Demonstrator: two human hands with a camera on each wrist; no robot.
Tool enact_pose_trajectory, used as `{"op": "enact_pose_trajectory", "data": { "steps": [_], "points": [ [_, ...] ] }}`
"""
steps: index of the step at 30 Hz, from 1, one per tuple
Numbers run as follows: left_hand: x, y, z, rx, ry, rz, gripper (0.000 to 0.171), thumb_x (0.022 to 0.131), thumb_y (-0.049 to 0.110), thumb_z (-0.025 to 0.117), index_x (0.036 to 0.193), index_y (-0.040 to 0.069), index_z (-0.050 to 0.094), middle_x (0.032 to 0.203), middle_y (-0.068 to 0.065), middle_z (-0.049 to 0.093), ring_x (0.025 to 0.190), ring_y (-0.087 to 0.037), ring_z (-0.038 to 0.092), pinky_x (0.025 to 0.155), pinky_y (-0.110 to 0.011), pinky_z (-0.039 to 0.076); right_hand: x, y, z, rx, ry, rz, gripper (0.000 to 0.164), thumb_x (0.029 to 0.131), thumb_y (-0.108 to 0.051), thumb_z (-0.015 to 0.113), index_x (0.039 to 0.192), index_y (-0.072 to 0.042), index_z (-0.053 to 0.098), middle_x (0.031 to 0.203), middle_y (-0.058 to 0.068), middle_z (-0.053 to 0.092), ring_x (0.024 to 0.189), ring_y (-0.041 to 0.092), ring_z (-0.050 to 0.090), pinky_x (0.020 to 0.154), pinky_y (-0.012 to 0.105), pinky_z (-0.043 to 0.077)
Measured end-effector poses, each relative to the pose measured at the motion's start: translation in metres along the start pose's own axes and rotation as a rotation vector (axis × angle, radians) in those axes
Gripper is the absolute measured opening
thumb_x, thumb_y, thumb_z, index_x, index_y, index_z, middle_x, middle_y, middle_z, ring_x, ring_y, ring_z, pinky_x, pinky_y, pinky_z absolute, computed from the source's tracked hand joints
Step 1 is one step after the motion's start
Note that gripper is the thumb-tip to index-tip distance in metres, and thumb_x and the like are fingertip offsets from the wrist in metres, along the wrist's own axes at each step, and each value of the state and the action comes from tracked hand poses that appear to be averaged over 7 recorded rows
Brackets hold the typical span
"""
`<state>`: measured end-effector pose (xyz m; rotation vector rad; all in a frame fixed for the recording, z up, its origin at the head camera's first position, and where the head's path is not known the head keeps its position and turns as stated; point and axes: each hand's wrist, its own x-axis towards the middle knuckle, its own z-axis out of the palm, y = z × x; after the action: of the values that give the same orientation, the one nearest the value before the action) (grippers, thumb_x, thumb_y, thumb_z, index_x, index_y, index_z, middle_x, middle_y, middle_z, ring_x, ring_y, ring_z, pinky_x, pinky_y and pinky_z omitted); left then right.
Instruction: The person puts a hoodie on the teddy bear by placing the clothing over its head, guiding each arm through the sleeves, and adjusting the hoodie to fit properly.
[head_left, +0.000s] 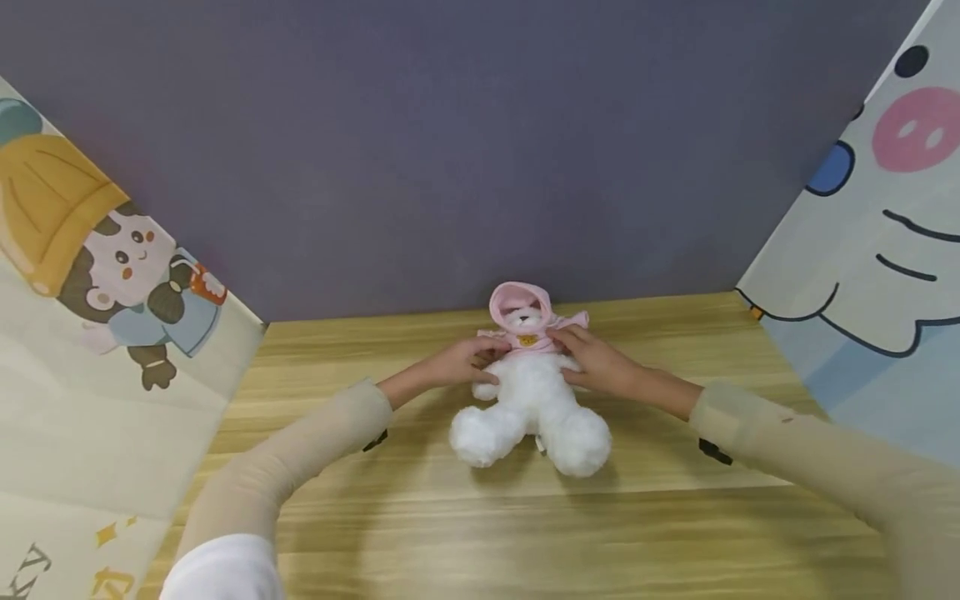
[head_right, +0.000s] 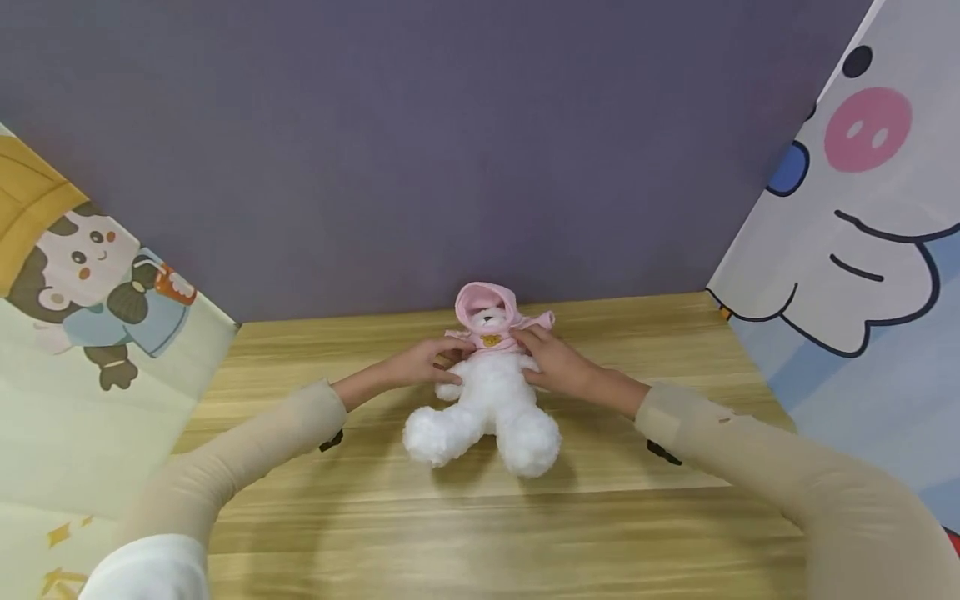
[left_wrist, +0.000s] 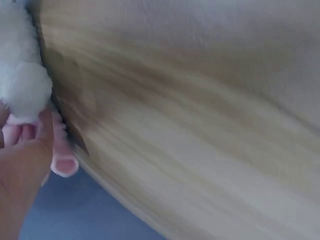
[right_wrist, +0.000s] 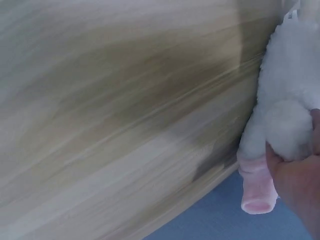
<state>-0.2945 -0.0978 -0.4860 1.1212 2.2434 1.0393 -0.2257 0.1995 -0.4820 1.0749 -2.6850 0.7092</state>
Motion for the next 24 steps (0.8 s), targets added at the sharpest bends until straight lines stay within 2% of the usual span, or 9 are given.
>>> {"op": "enact_pose_trajectory", "data": {
  "steps": [3, 7, 9, 12, 16, 18, 21, 24],
  "points": [
    [0.006, 0.000, 0.005, 0.013, 0.044, -0.021, 0.058, 0.085, 0.006, 0.082, 0.137, 0.000, 0.057, 0.129, -0.017, 0.060, 0.108, -0.027, 0.064, 0.093, -0.032, 0.054, 0.001, -0.001, 0.002, -0.006, -0.001, 0.029, 0.063, 0.085, 0.003, 0.076, 0.139, 0.013, 0.046, 0.122, 0.025, 0.058, 0.107, 0.035, 0.063, 0.092, 0.047, 0.053],
    [0.012, -0.001, 0.015, 0.044, 0.104, 0.000, 0.046, 0.077, 0.002, 0.087, 0.117, -0.001, 0.064, 0.113, -0.015, 0.064, 0.090, -0.020, 0.063, 0.078, -0.027, 0.054, 0.001, -0.004, 0.004, 0.016, -0.018, 0.038, 0.056, 0.083, 0.006, 0.077, 0.134, 0.009, 0.052, 0.121, 0.023, 0.064, 0.111, 0.036, 0.064, 0.094, 0.050, 0.052],
    [0.012, -0.002, 0.020, 0.059, 0.112, 0.002, 0.042, 0.075, 0.002, 0.088, 0.110, -0.001, 0.065, 0.106, -0.013, 0.065, 0.086, -0.016, 0.060, 0.074, -0.025, 0.052, 0.000, -0.006, 0.006, 0.016, -0.033, 0.026, 0.052, 0.083, 0.007, 0.076, 0.131, 0.008, 0.056, 0.122, 0.022, 0.065, 0.114, 0.038, 0.062, 0.097, 0.051, 0.051],
    [0.010, -0.004, 0.026, 0.066, 0.118, -0.013, 0.039, 0.073, 0.002, 0.088, 0.104, -0.001, 0.065, 0.100, -0.009, 0.063, 0.086, -0.013, 0.057, 0.074, -0.024, 0.050, -0.001, -0.008, 0.010, -0.028, -0.035, -0.029, 0.051, 0.082, 0.008, 0.077, 0.129, 0.008, 0.058, 0.125, 0.023, 0.063, 0.117, 0.041, 0.059, 0.098, 0.054, 0.049],
    [0.010, -0.001, 0.029, 0.141, 0.155, -0.025, 0.037, 0.072, 0.005, 0.089, 0.096, 0.004, 0.062, 0.089, -0.002, 0.058, 0.082, -0.012, 0.052, 0.071, -0.023, 0.046, 0.001, -0.006, 0.011, -0.086, 0.034, -0.122, 0.061, 0.075, 0.012, 0.081, 0.132, 0.009, 0.058, 0.127, 0.027, 0.056, 0.117, 0.043, 0.055, 0.095, 0.054, 0.049],
    [0.011, 0.002, 0.029, 0.195, 0.170, -0.025, 0.036, 0.071, 0.008, 0.089, 0.094, 0.007, 0.060, 0.084, 0.001, 0.054, 0.079, -0.012, 0.049, 0.068, -0.023, 0.043, 0.002, -0.003, 0.009, -0.118, 0.050, -0.137, 0.065, 0.073, 0.011, 0.083, 0.133, 0.008, 0.058, 0.128, 0.028, 0.055, 0.118, 0.044, 0.054, 0.096, 0.055, 0.049],
    [0.012, 0.006, 0.027, 0.268, 0.185, -0.021, 0.036, 0.069, 0.011, 0.089, 0.090, 0.009, 0.060, 0.079, 0.002, 0.054, 0.078, -0.012, 0.047, 0.067, -0.023, 0.040, 0.003, 0.002, 0.006, -0.141, 0.025, -0.128, 0.063, 0.075, 0.005, 0.085, 0.132, 0.007, 0.059, 0.128, 0.024, 0.060, 0.118, 0.042, 0.058, 0.098, 0.055, 0.049],
    [0.012, 0.006, 0.030, 0.354, 0.213, 0.003, 0.034, 0.068, 0.015, 0.088, 0.086, 0.012, 0.060, 0.076, 0.004, 0.053, 0.078, -0.012, 0.046, 0.070, -0.026, 0.039, 0.006, 0.005, 0.003, -0.056, -0.044, -0.084, 0.058, 0.078, 0.005, 0.083, 0.130, 0.006, 0.058, 0.121, 0.019, 0.067, 0.111, 0.036, 0.064, 0.094, 0.050, 0.053]
  ]
}}
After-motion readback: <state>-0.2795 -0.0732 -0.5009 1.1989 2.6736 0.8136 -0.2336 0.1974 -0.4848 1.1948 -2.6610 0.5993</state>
